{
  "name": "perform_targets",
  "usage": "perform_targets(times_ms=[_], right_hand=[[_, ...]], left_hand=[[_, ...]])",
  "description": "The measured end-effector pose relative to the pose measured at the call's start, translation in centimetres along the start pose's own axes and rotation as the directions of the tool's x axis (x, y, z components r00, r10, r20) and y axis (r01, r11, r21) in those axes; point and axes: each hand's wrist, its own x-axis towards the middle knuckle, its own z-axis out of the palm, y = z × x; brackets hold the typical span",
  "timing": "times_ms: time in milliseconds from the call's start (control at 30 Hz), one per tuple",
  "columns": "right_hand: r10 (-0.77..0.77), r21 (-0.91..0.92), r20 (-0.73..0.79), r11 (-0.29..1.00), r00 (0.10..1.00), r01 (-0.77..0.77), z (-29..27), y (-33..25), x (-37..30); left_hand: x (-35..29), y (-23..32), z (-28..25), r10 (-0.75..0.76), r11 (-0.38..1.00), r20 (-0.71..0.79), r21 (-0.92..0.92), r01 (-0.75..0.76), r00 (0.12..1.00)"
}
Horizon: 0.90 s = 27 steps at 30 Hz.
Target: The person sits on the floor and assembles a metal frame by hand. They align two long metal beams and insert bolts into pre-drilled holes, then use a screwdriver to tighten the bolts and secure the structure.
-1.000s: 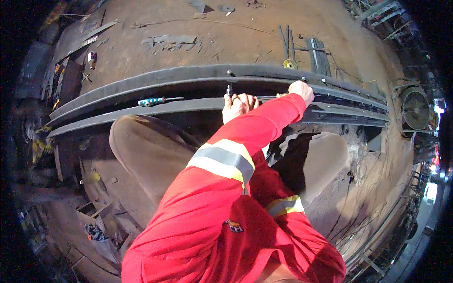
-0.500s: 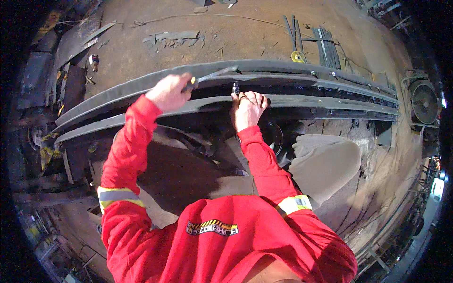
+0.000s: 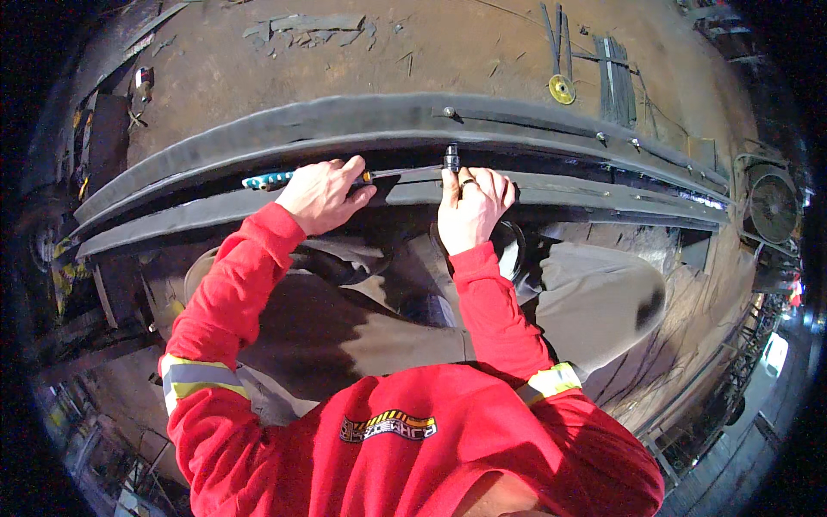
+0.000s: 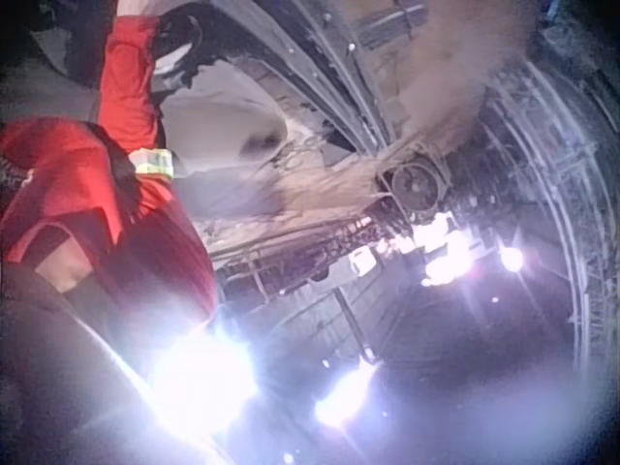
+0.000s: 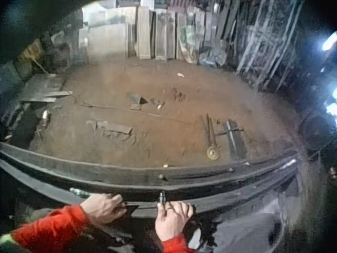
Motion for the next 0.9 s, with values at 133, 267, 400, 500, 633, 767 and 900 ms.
perform_targets(times_ms=[133,267,400,500,633,767,900], right_hand=[[0.004,0.006,0.025,1.000,1.000,-0.005,-0.1,-0.1,0.1],[0.004,0.008,0.047,1.000,0.999,-0.004,-0.2,0.0,0.3],[-0.001,-0.003,0.045,1.000,0.999,0.001,-0.1,0.1,0.3],[0.027,-0.006,0.097,1.000,0.995,-0.026,-0.6,-0.1,0.5],[0.055,-0.003,0.117,0.998,0.992,-0.055,-0.8,-0.3,0.7],[0.075,0.128,0.109,0.988,0.991,-0.089,-1.4,0.0,1.1],[0.116,0.146,0.167,0.979,0.979,-0.141,-1.6,0.0,1.3]], left_hand=[[0.6,0.1,-0.3,-0.034,0.999,0.086,-0.008,0.034,0.996],[1.3,0.7,-1.1,-0.030,0.999,0.098,-0.042,0.034,0.995],[2.3,0.8,-1.4,0.014,0.995,0.087,-0.098,-0.006,0.996],[3.1,0.6,-1.4,-0.001,0.996,0.117,-0.093,0.012,0.993],[2.9,1.8,-1.9,-0.115,0.983,0.101,-0.130,0.128,0.988],[2.7,3.1,-3.2,-0.227,0.944,0.060,-0.230,0.235,0.972],[3.4,4.2,-5.1,-0.247,0.927,-0.061,-0.307,0.218,0.967]])
